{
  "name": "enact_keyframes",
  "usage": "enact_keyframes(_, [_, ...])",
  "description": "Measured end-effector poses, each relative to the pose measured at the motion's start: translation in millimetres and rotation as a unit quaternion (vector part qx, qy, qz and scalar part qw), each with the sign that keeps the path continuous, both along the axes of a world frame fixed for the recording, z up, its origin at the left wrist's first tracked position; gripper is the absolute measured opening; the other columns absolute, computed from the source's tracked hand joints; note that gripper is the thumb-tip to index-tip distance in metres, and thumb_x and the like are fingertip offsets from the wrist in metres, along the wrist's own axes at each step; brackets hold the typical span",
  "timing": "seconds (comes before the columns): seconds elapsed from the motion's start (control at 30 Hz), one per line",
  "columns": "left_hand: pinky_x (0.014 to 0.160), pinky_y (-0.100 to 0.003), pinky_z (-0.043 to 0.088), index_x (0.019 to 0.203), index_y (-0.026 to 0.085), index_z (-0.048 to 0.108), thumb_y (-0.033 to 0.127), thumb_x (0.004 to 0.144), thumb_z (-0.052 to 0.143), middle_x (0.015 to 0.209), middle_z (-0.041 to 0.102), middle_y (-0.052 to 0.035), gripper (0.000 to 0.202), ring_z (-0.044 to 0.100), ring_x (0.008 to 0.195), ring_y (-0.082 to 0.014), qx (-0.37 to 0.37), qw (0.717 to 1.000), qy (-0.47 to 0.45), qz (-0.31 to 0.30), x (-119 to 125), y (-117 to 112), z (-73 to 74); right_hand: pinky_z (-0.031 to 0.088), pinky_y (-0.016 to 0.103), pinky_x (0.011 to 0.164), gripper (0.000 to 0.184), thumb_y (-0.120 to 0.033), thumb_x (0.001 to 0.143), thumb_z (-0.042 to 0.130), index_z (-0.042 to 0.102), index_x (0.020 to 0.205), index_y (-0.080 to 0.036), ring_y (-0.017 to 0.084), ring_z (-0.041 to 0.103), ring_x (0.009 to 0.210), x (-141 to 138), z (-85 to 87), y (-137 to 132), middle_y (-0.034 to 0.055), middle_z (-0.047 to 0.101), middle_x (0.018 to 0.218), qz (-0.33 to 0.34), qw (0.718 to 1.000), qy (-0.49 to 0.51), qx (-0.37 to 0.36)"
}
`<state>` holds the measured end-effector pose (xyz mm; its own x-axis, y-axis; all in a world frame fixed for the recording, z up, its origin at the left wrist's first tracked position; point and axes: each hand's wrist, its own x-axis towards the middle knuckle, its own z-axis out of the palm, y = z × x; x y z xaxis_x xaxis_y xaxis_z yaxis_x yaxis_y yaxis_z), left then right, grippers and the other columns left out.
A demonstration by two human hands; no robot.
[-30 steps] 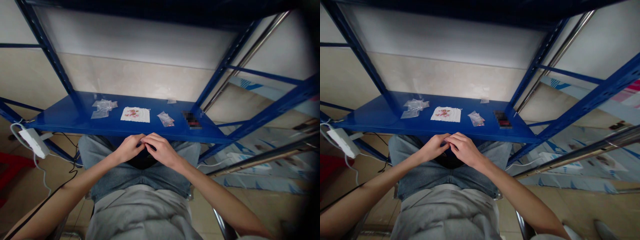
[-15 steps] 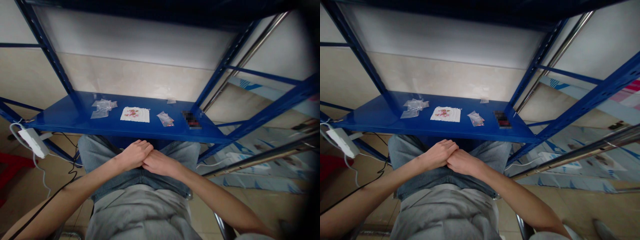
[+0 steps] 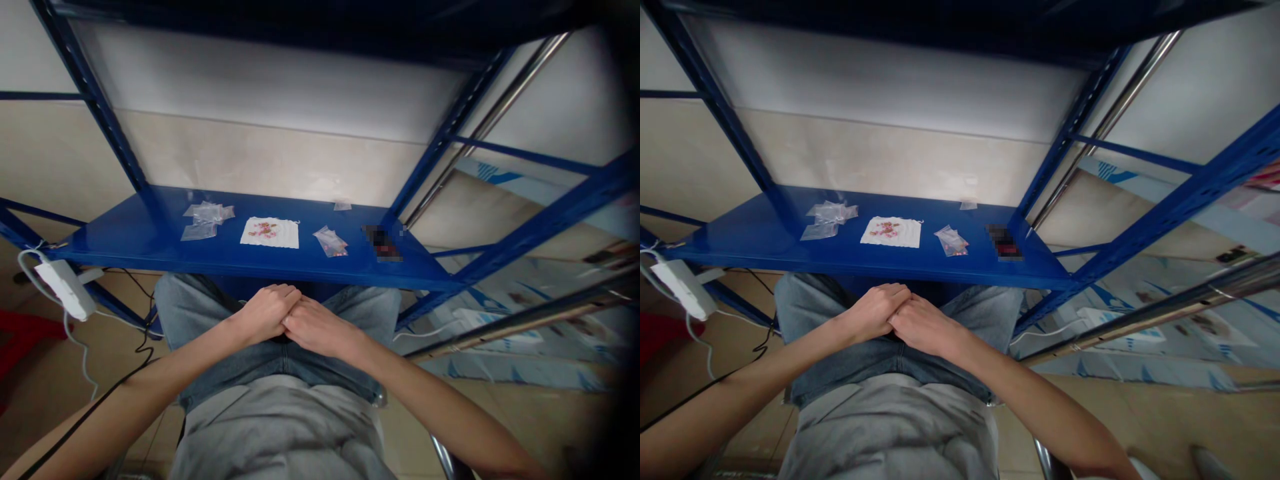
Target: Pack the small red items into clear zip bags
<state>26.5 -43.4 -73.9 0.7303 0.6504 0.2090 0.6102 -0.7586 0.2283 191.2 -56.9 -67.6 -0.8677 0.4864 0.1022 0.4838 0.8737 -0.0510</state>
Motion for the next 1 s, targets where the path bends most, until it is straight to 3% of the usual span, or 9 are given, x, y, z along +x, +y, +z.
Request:
enact_keyframes(0.17, [0.068, -0.031, 0.045, 0.088, 0.019, 0.051, 0.010, 0.074, 0.053, 0.088, 0.066, -0.0070, 0.017, 0.064, 0.080, -0.0230, -0.026, 0.999, 0.000, 0.020, -7.0, 13.0, -0.4, 0.049, 0.033, 0.081, 0.013, -0.014, 0.089, 0.060, 0.071, 0.083, -0.011, 0.021, 0.065, 0.083, -1.4, 7.7, 15.9, 0.0115, 0.074, 0.086, 0.009, 0.999, -0.023, -0.038])
enact_keyframes(0.33, [0.062, -0.029, 0.039, 0.084, 0.019, 0.051, 0.011, 0.077, 0.053, 0.080, 0.065, -0.0060, 0.011, 0.063, 0.072, -0.0212, -0.031, 0.996, -0.053, 0.063, -18.2, 27.2, 2.6, 0.049, 0.034, 0.079, 0.012, -0.018, 0.092, 0.059, 0.069, 0.089, -0.012, 0.022, 0.065, 0.084, -6.2, 27.7, 36.9, 0.0117, 0.073, 0.090, 0.038, 0.998, -0.033, -0.048])
enact_keyframes(0.4, [0.059, -0.028, 0.036, 0.081, 0.019, 0.051, 0.015, 0.081, 0.054, 0.075, 0.064, -0.0047, 0.005, 0.061, 0.066, -0.0193, -0.048, 0.991, -0.094, 0.078, -26.5, 34.0, 1.1, 0.050, 0.034, 0.080, 0.011, -0.019, 0.093, 0.059, 0.069, 0.095, -0.013, 0.022, 0.065, 0.086, -3.7, 41.2, 41.9, 0.0107, 0.073, 0.093, 0.059, 0.995, -0.019, -0.075])
enact_keyframes(0.5, [0.056, -0.026, 0.033, 0.074, 0.019, 0.052, 0.021, 0.083, 0.057, 0.065, 0.059, -0.0013, 0.011, 0.055, 0.058, -0.0154, -0.097, 0.970, -0.199, 0.103, -40.8, 46.7, -1.8, 0.049, 0.033, 0.094, 0.025, -0.016, 0.095, 0.056, 0.066, 0.118, -0.018, 0.020, 0.064, 0.109, 8.7, 63.2, 52.7, 0.0096, 0.070, 0.118, 0.087, 0.986, 0.067, -0.129])
enact_keyframes(0.6, [0.055, -0.024, 0.037, 0.069, 0.018, 0.053, 0.029, 0.085, 0.060, 0.058, 0.055, 0.0008, 0.020, 0.051, 0.053, -0.0127, -0.183, 0.892, -0.386, 0.146, -44.3, 58.4, -2.8, 0.048, 0.033, 0.098, 0.033, -0.017, 0.097, 0.051, 0.064, 0.127, -0.023, 0.018, 0.062, 0.116, 23.4, 74.9, 78.1, 0.0066, 0.066, 0.129, 0.031, 0.968, 0.202, -0.143])
enact_keyframes(0.7, [0.054, -0.026, 0.043, 0.067, 0.019, 0.049, 0.036, 0.086, 0.063, 0.051, 0.048, 0.0035, 0.029, 0.048, 0.047, -0.0119, -0.307, 0.770, -0.543, 0.132, -30.9, 65.2, -0.3, 0.051, 0.030, 0.080, 0.021, -0.025, 0.094, 0.057, 0.073, 0.105, -0.018, 0.018, 0.067, 0.090, 26.0, 64.8, 118.6, 0.0075, 0.074, 0.105, -0.075, 0.935, 0.330, -0.107])
enact_keyframes(0.77, [0.054, -0.027, 0.045, 0.067, 0.019, 0.048, 0.036, 0.083, 0.067, 0.050, 0.046, 0.0049, 0.030, 0.046, 0.045, -0.0112, -0.381, 0.708, -0.587, 0.097, -18.4, 67.5, 2.6, 0.049, 0.029, 0.074, 0.018, -0.028, 0.091, 0.061, 0.073, 0.087, -0.015, 0.018, 0.065, 0.077, 17.7, 48.2, 147.8, 0.0057, 0.074, 0.087, -0.120, 0.914, 0.377, -0.090])
enact_keyframes(0.83, [0.053, -0.027, 0.046, 0.068, 0.019, 0.049, 0.035, 0.079, 0.071, 0.051, 0.046, 0.0052, 0.030, 0.047, 0.046, -0.0104, -0.425, 0.673, -0.599, 0.081, -8.4, 68.9, 4.7, 0.047, 0.027, 0.069, 0.018, -0.028, 0.088, 0.063, 0.072, 0.080, -0.014, 0.017, 0.064, 0.071, 3.4, 29.3, 173.8, 0.0047, 0.073, 0.078, -0.150, 0.901, 0.391, -0.109])
enact_keyframes(1.0, [0.052, -0.026, 0.045, 0.069, 0.018, 0.047, 0.035, 0.076, 0.075, 0.050, 0.048, 0.0055, 0.033, 0.048, 0.045, -0.0101, -0.464, 0.646, -0.599, 0.094, -0.6, 66.8, 0.1, 0.047, 0.025, 0.069, 0.012, -0.020, 0.086, 0.062, 0.072, 0.083, -0.014, 0.017, 0.066, 0.073, -31.2, -6.0, 212.1, 0.0053, 0.075, 0.081, -0.219, 0.890, 0.388, -0.098])
